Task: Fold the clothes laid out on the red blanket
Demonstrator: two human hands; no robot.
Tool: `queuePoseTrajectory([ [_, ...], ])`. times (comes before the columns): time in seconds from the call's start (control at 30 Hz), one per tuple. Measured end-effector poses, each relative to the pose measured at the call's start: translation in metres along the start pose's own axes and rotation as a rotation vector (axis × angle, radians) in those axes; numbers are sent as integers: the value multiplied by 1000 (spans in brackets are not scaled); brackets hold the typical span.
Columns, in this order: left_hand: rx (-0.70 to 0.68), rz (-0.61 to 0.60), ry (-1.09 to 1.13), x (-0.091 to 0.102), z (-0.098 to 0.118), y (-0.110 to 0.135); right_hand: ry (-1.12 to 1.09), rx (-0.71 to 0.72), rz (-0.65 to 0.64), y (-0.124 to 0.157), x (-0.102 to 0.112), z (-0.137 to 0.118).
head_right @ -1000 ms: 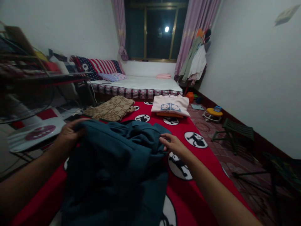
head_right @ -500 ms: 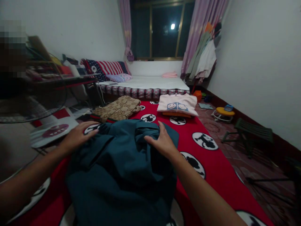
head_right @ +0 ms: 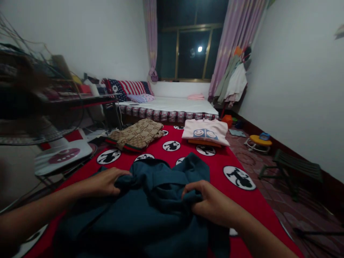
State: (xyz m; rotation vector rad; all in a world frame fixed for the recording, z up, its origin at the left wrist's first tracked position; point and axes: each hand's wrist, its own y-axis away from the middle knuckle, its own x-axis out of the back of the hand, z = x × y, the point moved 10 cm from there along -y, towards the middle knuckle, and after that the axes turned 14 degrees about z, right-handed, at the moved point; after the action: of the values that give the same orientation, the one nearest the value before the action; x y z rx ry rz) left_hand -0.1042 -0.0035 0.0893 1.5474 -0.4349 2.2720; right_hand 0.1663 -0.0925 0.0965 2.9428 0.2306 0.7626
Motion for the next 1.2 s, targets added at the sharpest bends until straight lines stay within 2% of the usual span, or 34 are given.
queuePoseTrajectory([
  [0.07,-108,-61,103,20,22,-11,57,82,24,-4,17,-26],
  [0.1,-147,-14,137,40,29,-25,65,133,79,-13,31,-42],
  [0.17,-176,287,137,101,31,-63,36,266,327,-43,73,-74],
  [0.23,-122,684,103,163,20,-94,-23,448,758,-65,129,-96],
  [0.27,-97,831,87,182,14,-104,-34,500,894,-76,146,-95],
  [0.3,-75,952,64,193,10,-110,-59,514,973,-87,157,-86],
  [0.33,-39,1037,39,196,5,-113,-96,494,1022,-96,164,-70],
  [0.37,-18,1067,17,189,4,-114,-109,459,1034,-104,165,-51],
  [0.43,-32,981,-7,152,12,-109,-64,392,975,-109,154,-11],
  [0.5,-194,734,21,92,41,-91,54,345,837,-102,131,26],
  [0.6,-380,365,164,9,87,-31,87,214,523,-83,94,74],
  [0.67,-467,87,240,-32,113,14,93,197,284,-68,71,87],
  [0.7,-513,-8,252,-44,123,34,119,208,190,-61,63,89],
  [0.77,-572,-136,225,-59,130,60,221,228,80,-54,55,93],
  [0.8,-580,-163,192,-64,128,64,281,238,59,-54,54,95],
  [0.9,-544,-141,81,-75,111,53,433,325,76,-59,50,95],
  [1.0,-531,-52,31,-82,100,33,521,432,207,-65,44,86],
  [1.1,-551,-15,32,-80,100,23,499,426,398,-64,48,77],
  [1.2,-486,30,116,-57,91,17,283,372,539,-52,66,61],
])
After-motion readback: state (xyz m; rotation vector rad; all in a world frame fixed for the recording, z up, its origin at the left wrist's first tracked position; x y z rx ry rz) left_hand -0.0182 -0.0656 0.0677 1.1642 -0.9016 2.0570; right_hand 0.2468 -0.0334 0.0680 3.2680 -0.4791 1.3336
